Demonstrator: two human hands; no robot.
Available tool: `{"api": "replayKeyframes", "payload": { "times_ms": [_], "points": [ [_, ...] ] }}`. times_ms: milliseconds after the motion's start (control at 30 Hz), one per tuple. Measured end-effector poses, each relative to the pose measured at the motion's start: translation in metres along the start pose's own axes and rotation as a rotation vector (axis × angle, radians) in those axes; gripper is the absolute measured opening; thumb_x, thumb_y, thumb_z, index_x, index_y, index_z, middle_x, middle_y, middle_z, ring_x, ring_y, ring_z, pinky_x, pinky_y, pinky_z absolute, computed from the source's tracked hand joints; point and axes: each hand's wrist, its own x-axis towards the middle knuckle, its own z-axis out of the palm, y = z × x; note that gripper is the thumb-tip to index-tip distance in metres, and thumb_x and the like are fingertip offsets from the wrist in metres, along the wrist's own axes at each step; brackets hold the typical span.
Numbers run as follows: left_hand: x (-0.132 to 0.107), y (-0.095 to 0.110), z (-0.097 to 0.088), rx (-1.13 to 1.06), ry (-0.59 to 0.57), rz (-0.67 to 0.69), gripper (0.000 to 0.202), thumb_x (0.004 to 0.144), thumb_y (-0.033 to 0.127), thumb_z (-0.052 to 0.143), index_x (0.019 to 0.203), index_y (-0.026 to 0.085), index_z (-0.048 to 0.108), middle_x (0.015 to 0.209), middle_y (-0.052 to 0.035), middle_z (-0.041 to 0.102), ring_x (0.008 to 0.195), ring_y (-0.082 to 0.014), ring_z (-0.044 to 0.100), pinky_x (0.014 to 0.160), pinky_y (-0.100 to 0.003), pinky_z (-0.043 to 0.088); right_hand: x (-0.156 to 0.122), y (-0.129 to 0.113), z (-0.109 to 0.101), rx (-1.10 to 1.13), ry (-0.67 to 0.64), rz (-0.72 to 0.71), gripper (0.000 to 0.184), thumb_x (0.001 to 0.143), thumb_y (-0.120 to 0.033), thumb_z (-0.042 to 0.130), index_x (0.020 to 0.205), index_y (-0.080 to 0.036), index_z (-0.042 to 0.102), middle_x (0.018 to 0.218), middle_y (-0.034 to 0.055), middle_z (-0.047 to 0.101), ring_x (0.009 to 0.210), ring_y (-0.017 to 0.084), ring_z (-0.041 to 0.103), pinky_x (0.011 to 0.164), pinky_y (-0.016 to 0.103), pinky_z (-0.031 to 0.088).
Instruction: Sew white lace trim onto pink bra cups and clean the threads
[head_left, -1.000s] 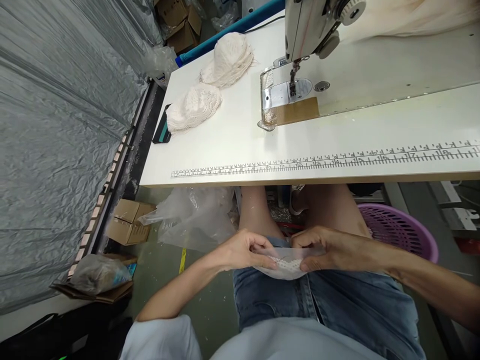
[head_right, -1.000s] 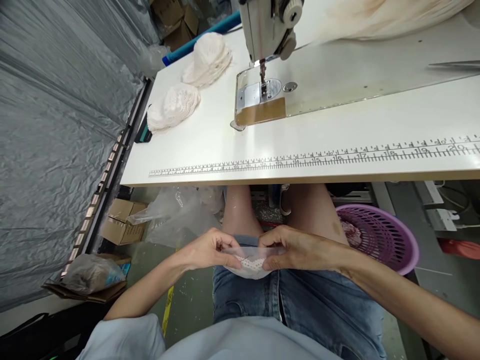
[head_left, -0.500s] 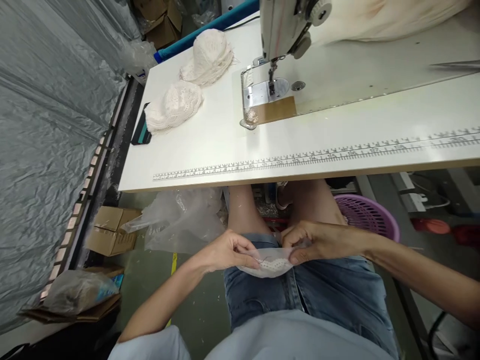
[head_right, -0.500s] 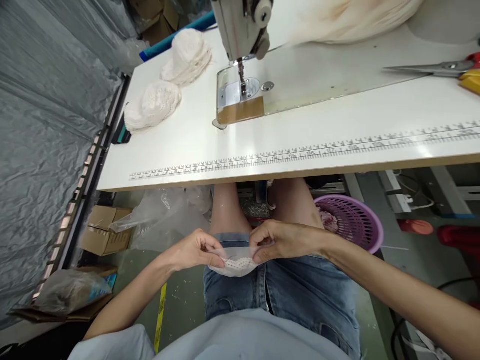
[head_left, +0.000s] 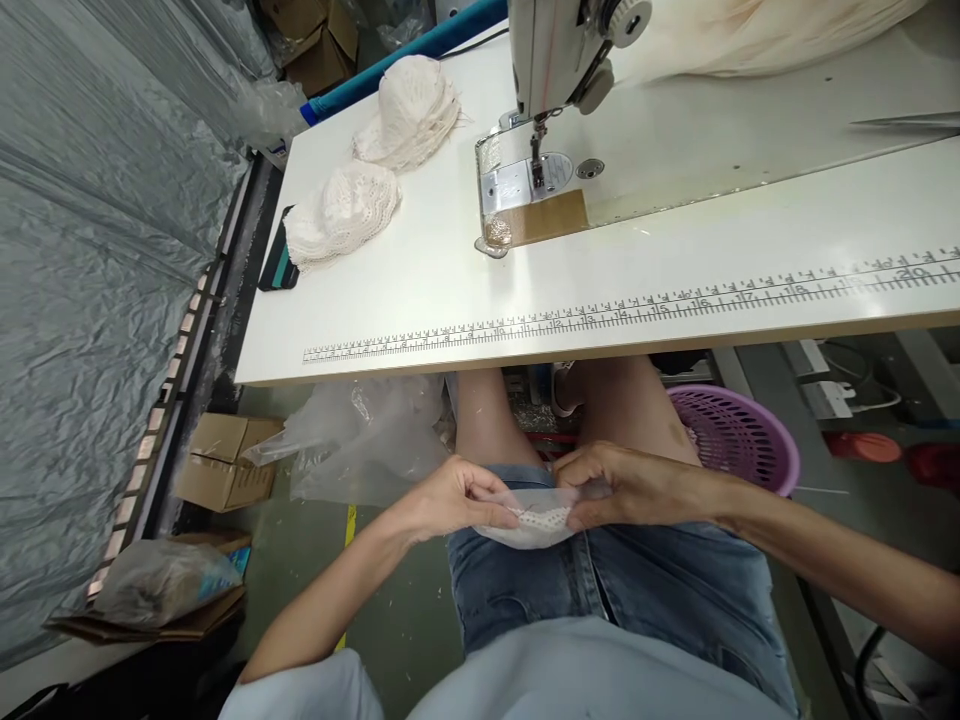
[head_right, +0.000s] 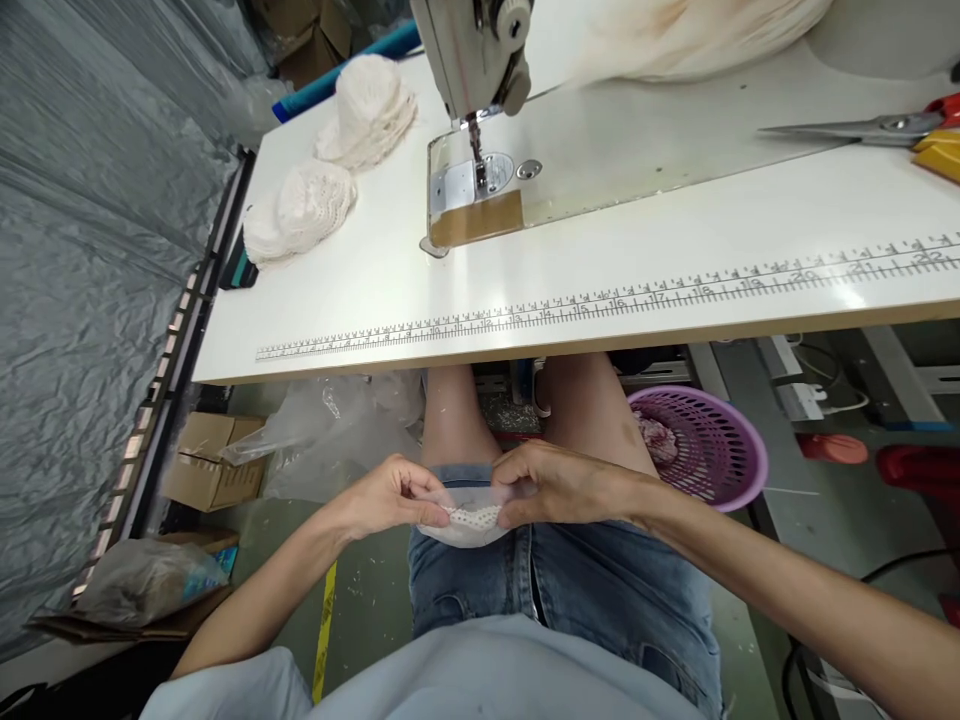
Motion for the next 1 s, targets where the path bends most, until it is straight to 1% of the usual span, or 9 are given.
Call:
{"api": "replayKeyframes", "payload": {
  "times_ms": [100, 167, 333, 400, 533, 633, 767, 933, 1000],
  "points": [
    [0.003, 0.004, 0.004, 0.061, -0.001, 0.02, 0.037, 0.058, 0.042, 0.079, 0.079, 0.012, 0.075, 0.063, -0.0025, 0.065, 0.055, -0.0079, 0.05, 0.055, -0.019, 0.038, -0.006, -0.002, -0.002, 0.023, -0.016, 0.051, 0.034, 0.083, -0.047, 0.058, 0.075, -0.014, 0.063, 0.072, -0.0001, 0.051, 0.066, 0.014, 0.048, 0.057, 0.024, 0.033],
    [0.006, 0.008, 0.008, 0.097, -0.018, 0.04, 0.033, 0.06, 0.039, 0.078, 0.08, 0.012, 0.074, 0.064, -0.0021, 0.065, 0.056, -0.0081, 0.05, 0.055, -0.019, 0.038, -0.008, -0.004, -0.001, 0.023, -0.008, 0.078, 0.034, 0.081, -0.049, 0.061, 0.078, -0.015, 0.063, 0.075, 0.0001, 0.052, 0.068, 0.014, 0.049, 0.058, 0.024, 0.033],
    [0.011, 0.012, 0.012, 0.118, -0.084, 0.131, 0.028, 0.066, 0.033, 0.074, 0.083, 0.011, 0.073, 0.065, -0.0008, 0.062, 0.055, -0.0072, 0.048, 0.054, -0.018, 0.036, -0.007, -0.008, 0.006, 0.052, 0.08, 0.062, 0.036, 0.08, -0.048, 0.061, 0.066, -0.016, 0.056, 0.067, -0.0027, 0.045, 0.06, 0.011, 0.042, 0.054, 0.024, 0.028],
    [0.011, 0.012, 0.011, 0.13, -0.045, 0.158, 0.026, 0.064, 0.029, 0.075, 0.083, 0.011, 0.072, 0.065, -0.0004, 0.061, 0.057, -0.0074, 0.047, 0.054, -0.018, 0.036, -0.01, -0.007, 0.005, 0.091, 0.1, 0.092, 0.037, 0.081, -0.05, 0.059, 0.066, -0.015, 0.055, 0.067, -0.0021, 0.046, 0.061, 0.012, 0.043, 0.055, 0.024, 0.029],
    [0.011, 0.012, 0.012, 0.159, 0.036, 0.178, 0.023, 0.063, 0.026, 0.076, 0.08, 0.011, 0.071, 0.06, 0.0019, 0.056, 0.056, -0.0068, 0.043, 0.052, -0.018, 0.031, -0.015, -0.004, 0.001, 0.116, 0.066, 0.152, 0.039, 0.079, -0.053, 0.06, 0.071, -0.016, 0.057, 0.072, -0.0003, 0.05, 0.068, 0.015, 0.048, 0.058, 0.025, 0.031],
    [0.011, 0.016, 0.016, 0.188, 0.038, 0.219, 0.02, 0.065, 0.025, 0.074, 0.08, 0.012, 0.071, 0.062, 0.0016, 0.057, 0.058, -0.0073, 0.045, 0.054, -0.018, 0.032, -0.012, -0.004, 0.003, 0.089, 0.08, 0.152, 0.041, 0.075, -0.056, 0.062, 0.069, -0.016, 0.054, 0.068, -0.0015, 0.045, 0.063, 0.013, 0.043, 0.054, 0.024, 0.027],
    [0.009, 0.019, 0.017, 0.204, 0.055, 0.252, 0.023, 0.067, 0.026, 0.074, 0.085, 0.012, 0.071, 0.069, -0.0003, 0.061, 0.064, -0.0092, 0.049, 0.059, -0.019, 0.036, -0.005, -0.004, 0.006, 0.099, 0.122, 0.129, 0.042, 0.077, -0.056, 0.059, 0.066, -0.016, 0.052, 0.065, -0.0025, 0.04, 0.06, 0.011, 0.037, 0.053, 0.024, 0.025],
    [0.008, 0.009, 0.017, 0.238, 0.128, 0.26, 0.037, 0.061, 0.03, 0.079, 0.093, 0.015, 0.072, 0.075, -0.0009, 0.063, 0.072, -0.0123, 0.054, 0.067, -0.02, 0.04, -0.008, 0.001, 0.005, 0.134, 0.152, 0.125, 0.041, 0.078, -0.055, 0.059, 0.067, -0.016, 0.053, 0.066, -0.0024, 0.042, 0.061, 0.012, 0.039, 0.054, 0.024, 0.025],
    [0.011, 0.003, 0.019, 0.223, 0.173, 0.27, 0.035, 0.062, 0.031, 0.079, 0.092, 0.015, 0.072, 0.074, -0.0009, 0.064, 0.072, -0.0122, 0.054, 0.067, -0.02, 0.04, -0.01, 0.003, 0.004, 0.152, 0.15, 0.131, 0.04, 0.078, -0.054, 0.06, 0.068, -0.016, 0.054, 0.066, -0.0024, 0.042, 0.061, 0.012, 0.039, 0.054, 0.024, 0.025]
  ]
}}
